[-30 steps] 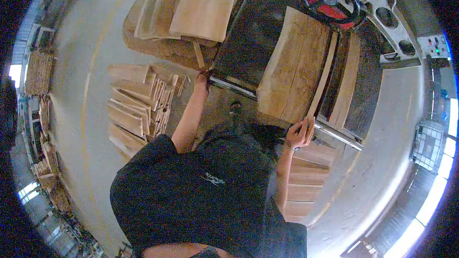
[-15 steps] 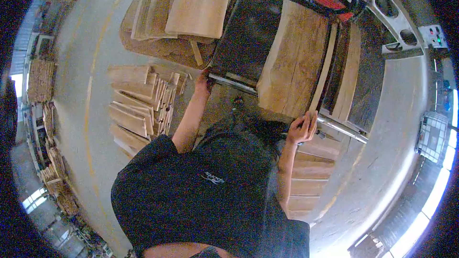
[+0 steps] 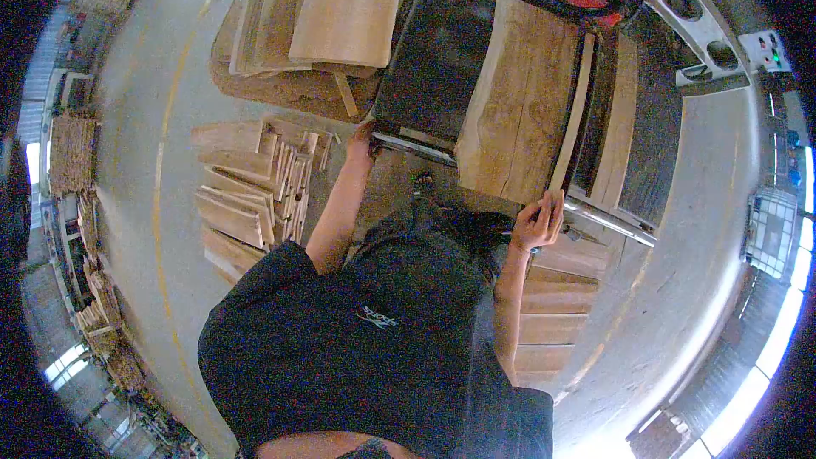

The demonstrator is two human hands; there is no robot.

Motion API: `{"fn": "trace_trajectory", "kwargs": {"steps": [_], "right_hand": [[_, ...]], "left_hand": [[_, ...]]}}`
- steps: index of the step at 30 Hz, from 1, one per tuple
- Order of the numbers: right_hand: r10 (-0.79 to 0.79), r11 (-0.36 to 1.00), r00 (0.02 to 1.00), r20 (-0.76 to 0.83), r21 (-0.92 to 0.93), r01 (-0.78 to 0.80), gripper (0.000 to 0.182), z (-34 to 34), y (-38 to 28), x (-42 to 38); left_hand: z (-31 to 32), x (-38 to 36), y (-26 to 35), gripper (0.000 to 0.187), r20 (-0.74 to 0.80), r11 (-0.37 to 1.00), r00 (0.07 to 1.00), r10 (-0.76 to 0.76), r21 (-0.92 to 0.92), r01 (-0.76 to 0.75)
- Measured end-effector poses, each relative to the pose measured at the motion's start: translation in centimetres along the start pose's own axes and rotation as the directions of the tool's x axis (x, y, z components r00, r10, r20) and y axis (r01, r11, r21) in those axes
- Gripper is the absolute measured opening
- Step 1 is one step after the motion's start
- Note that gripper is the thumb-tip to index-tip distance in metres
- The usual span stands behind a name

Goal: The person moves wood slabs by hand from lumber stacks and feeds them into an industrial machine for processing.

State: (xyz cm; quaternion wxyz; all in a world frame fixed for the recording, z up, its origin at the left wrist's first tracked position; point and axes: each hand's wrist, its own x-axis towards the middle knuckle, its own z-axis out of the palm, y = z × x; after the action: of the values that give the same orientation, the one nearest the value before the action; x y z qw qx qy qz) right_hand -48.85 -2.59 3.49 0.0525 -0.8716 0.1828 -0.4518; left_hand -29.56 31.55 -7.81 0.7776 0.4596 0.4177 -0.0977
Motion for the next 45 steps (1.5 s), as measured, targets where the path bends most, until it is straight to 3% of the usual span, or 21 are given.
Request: {"fn": "trace_trajectory", "kwargs": {"steps": [5, 8, 10, 11, 13, 20, 23, 26, 29, 32, 33, 35, 36, 41, 43, 45], "right_hand": [[-0.018, 1.0, 1.0, -0.01, 0.016, 0.018, 0.019, 0.0, 0.0, 0.0], [0.002, 1.0, 1.0, -0.004, -0.01, -0.002, 0.018, 0.1, 0.0, 0.0], [0.002, 1.0, 1.0, -0.003, -0.006, -0.002, 0.019, 0.1, 0.0, 0.0], [0.002, 1.0, 1.0, -0.001, -0.001, -0.002, 0.019, 0.0, 0.0, 0.0], [0.005, 1.0, 1.0, 0.002, 0.006, -0.005, 0.019, -0.1, -0.1, 0.1], [0.007, 1.0, 1.0, -0.004, -0.018, -0.007, 0.019, 0.2, 0.0, 0.0], [0.004, 1.0, 1.0, -0.01, -0.006, -0.004, 0.019, 0.2, 0.0, -0.1], [-0.003, 1.0, 1.0, 0.003, -0.023, 0.003, 0.02, 0.1, 0.1, -0.1], [0.011, 1.0, 1.0, -0.005, -0.017, -0.011, 0.022, 0.1, 0.1, -0.2], [0.015, 0.999, 1.0, 0.022, -0.035, -0.014, 0.022, 0.0, 0.0, 0.0], [0.012, 0.999, 1.0, 0.01, -0.039, -0.011, 0.022, 0.0, 0.0, 0.0], [0.012, 1.0, 1.0, 0.001, -0.025, -0.012, 0.022, 0.1, 0.1, -0.2], [0.003, 1.0, 1.0, -0.024, -0.014, -0.003, 0.023, 0.2, 0.4, -0.3], [0.027, 0.999, 0.999, -0.023, -0.042, -0.028, 0.027, -0.1, 0.3, -0.1], [0.016, 1.0, 1.0, -0.016, -0.011, -0.016, 0.026, -0.1, 0.4, -0.2], [0.022, 0.999, 1.0, 0.002, 0.027, -0.022, 0.021, 0.1, 0.3, -0.1]], "left_hand": [[0.6, -1.2, -0.1, 0.02, -0.015, 0.99, 0.991, 0.136, 0.024, -0.136], [0.9, -1.4, -0.4, 0.018, -0.013, 0.955, 0.964, 0.265, 0.141, -0.261], [0.9, -2.2, -0.8, 0.02, 0.038, 0.808, 0.883, 0.467, 0.388, -0.444], [1.3, -3.2, -0.7, 0.02, 0.039, 0.808, 0.884, 0.466, 0.389, -0.443], [2.2, -5.3, -0.4, 0.025, 0.093, 0.579, 0.759, 0.644, 0.589, -0.563], [2.9, -3.2, -1.9, 0.041, 0.079, 0.496, 0.723, 0.687, 0.676, -0.545], [2.6, -0.8, -2.4, 0.048, 0.066, 0.583, 0.802, 0.594, 0.652, -0.485], [2.9, -1.3, -1.9, 0.048, 0.015, 0.637, 0.874, 0.485, 0.678, -0.365], [3.2, -1.9, -1.8, 0.044, 0.115, 0.517, 0.801, 0.588, 0.708, -0.481], [1.3, 2.0, -4.4, 0.039, 0.126, 0.63, 0.838, 0.531, 0.603, -0.49], [1.1, 2.4, -4.5, 0.035, 0.111, 0.687, 0.815, 0.569, 0.48, -0.545], [0.9, 2.3, -3.6, 0.027, 0.089, 0.723, 0.83, 0.55, 0.446, -0.527], [1.3, -0.2, -1.6, 0.023, 0.084, 0.704, 0.864, 0.497, 0.543, -0.458], [1.9, -6.7, 1.3, 0.022, 0.222, 0.648, 0.801, 0.555, 0.488, -0.585], [1.9, -8.3, 1.8, 0.026, 0.164, 0.509, 0.712, 0.682, 0.593, -0.624], [2.2, -9.7, 3.0, 0.029, 0.127, 0.482, 0.689, 0.714, 0.625, -0.615]]}}
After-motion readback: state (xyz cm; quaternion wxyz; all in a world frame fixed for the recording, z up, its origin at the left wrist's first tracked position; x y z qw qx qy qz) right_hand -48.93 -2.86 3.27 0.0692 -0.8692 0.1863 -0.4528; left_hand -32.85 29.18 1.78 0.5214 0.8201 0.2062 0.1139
